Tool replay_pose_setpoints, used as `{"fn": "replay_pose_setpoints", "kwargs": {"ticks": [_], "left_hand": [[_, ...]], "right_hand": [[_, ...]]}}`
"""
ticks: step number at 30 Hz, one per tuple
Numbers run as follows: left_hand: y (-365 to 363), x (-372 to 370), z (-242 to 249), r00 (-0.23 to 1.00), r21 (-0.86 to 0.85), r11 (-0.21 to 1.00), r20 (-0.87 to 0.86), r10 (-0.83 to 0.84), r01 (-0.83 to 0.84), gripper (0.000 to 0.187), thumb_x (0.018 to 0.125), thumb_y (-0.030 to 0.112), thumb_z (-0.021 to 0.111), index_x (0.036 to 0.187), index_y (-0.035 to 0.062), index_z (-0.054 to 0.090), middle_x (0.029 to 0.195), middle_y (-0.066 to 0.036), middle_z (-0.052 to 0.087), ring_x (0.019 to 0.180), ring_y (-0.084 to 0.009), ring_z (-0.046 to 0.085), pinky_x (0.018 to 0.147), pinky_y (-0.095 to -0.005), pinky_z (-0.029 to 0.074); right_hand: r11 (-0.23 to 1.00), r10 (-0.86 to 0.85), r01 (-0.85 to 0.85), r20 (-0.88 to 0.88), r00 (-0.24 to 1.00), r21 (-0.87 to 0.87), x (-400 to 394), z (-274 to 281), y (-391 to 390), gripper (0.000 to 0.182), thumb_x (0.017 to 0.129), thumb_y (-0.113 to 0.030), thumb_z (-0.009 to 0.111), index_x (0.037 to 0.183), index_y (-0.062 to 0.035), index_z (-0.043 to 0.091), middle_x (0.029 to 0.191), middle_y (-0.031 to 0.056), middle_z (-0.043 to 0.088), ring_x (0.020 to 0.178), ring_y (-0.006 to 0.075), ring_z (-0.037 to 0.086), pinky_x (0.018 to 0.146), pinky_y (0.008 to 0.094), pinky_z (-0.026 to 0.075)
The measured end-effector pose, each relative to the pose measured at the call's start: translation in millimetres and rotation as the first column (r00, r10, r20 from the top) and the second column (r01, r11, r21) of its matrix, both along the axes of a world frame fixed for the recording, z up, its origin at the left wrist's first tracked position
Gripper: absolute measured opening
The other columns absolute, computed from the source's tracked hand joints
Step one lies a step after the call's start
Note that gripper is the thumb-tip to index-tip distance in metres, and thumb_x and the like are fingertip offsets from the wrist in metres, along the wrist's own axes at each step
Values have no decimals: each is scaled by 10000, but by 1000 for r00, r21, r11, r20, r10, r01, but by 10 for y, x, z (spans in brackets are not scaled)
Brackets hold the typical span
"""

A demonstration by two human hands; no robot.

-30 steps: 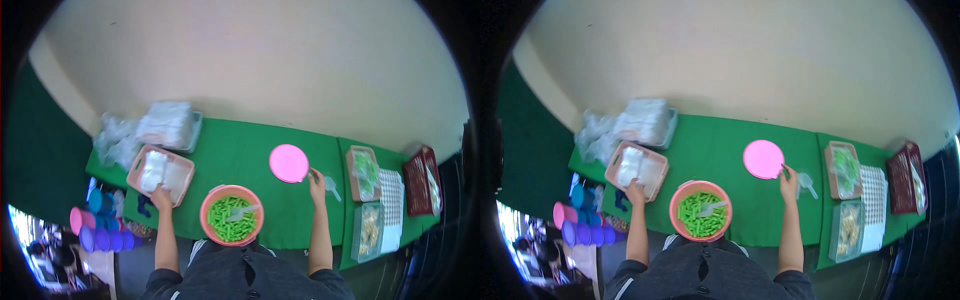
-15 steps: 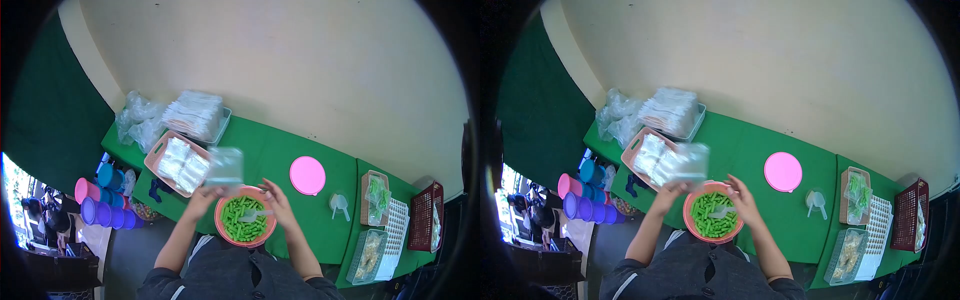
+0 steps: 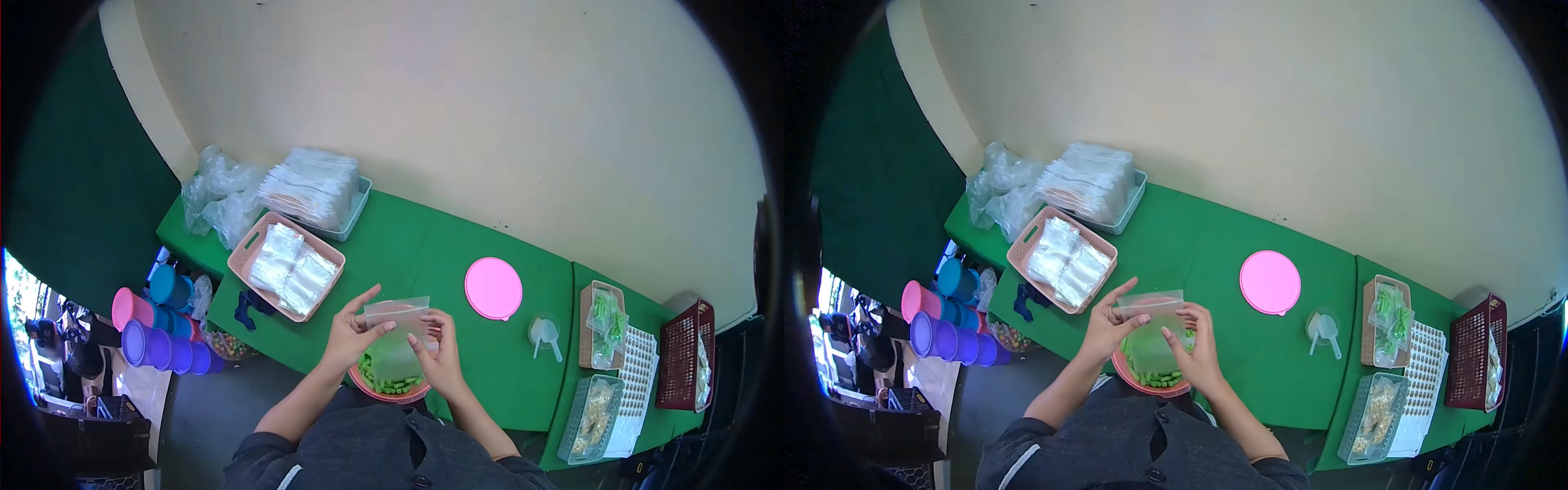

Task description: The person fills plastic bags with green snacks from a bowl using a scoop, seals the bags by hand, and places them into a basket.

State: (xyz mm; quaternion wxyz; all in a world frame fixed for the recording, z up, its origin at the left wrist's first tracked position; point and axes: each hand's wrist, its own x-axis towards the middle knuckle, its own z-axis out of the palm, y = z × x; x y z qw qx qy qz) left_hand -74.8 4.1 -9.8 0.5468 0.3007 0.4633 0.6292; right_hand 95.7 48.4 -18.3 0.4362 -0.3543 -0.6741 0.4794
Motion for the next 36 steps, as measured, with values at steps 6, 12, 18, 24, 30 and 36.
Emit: {"fn": "replay_pose_setpoints", "kwargs": {"ticks": [6, 12, 18, 24, 30, 36], "left_hand": [[-179, 92, -163, 901, 126, 988, -411, 138, -94, 407, 687, -60, 768, 1075, 14, 672, 840, -37, 695, 810, -89, 648, 857, -309, 512], [-225, 152, -157, 738, 322, 947, -637, 224, -10, 308, 636, -73, 732, 916, 52, 696, 804, -78, 679, 789, -174, 672, 1033, -432, 430], [-110, 236, -127, 393, 333, 878, -900, 188, 344, 655, 629, 18, 761, 1235, 104, 530, 1117, -100, 605, 1077, -258, 597, 1078, -501, 316], [-104, 310, -277, 600, 415, 876, -775, 199, 246, 698, 625, 126, 786, 1257, 164, 493, 1199, -84, 552, 1169, -291, 535, 1108, -604, 222], [-10, 200, -143, 180, 390, 893, -917, 355, 224, 332, 664, 172, 760, 949, 140, 591, 993, -27, 593, 1060, -236, 576, 1056, -529, 334], [-8, 144, -19, 256, 450, 867, -883, 394, 216, 432, 623, 205, 795, 988, 147, 570, 1005, -33, 593, 1000, -243, 596, 1045, -508, 359]], "right_hand": [[987, -127, 121, 51, 991, 104, 168, 31, -81, 172, 889, -143, 642, 975, -17, 562, 875, 73, 576, 763, 145, 520, 675, 275, 412], [952, 101, -107, -34, 994, -286, 169, 0, -102, 151, 848, -114, 659, 855, -18, 541, 709, 4, 488, 658, 72, 459, 596, 247, 376], [892, 321, -296, 19, 947, -342, 232, 18, -19, 128, 806, -62, 604, 813, -12, 486, 684, -21, 423, 640, 53, 427, 577, 232, 363], [952, 240, -208, 122, 963, -225, 204, 267, -50, 107, 811, -38, 567, 818, 10, 472, 632, 11, 411, 566, 72, 414, 503, 251, 351], [998, -63, 67, 199, 978, -14, 149, 530, -119, 103, 814, 16, 552, 756, -4, 469, 577, 4, 435, 540, 41, 418, 472, 230, 336], [977, 53, -85, -161, 985, -193, 287, 526, -128, 103, 912, -107, 541, 911, -15, 494, 818, 50, 553, 689, 74, 518, 596, 228, 424]]}}
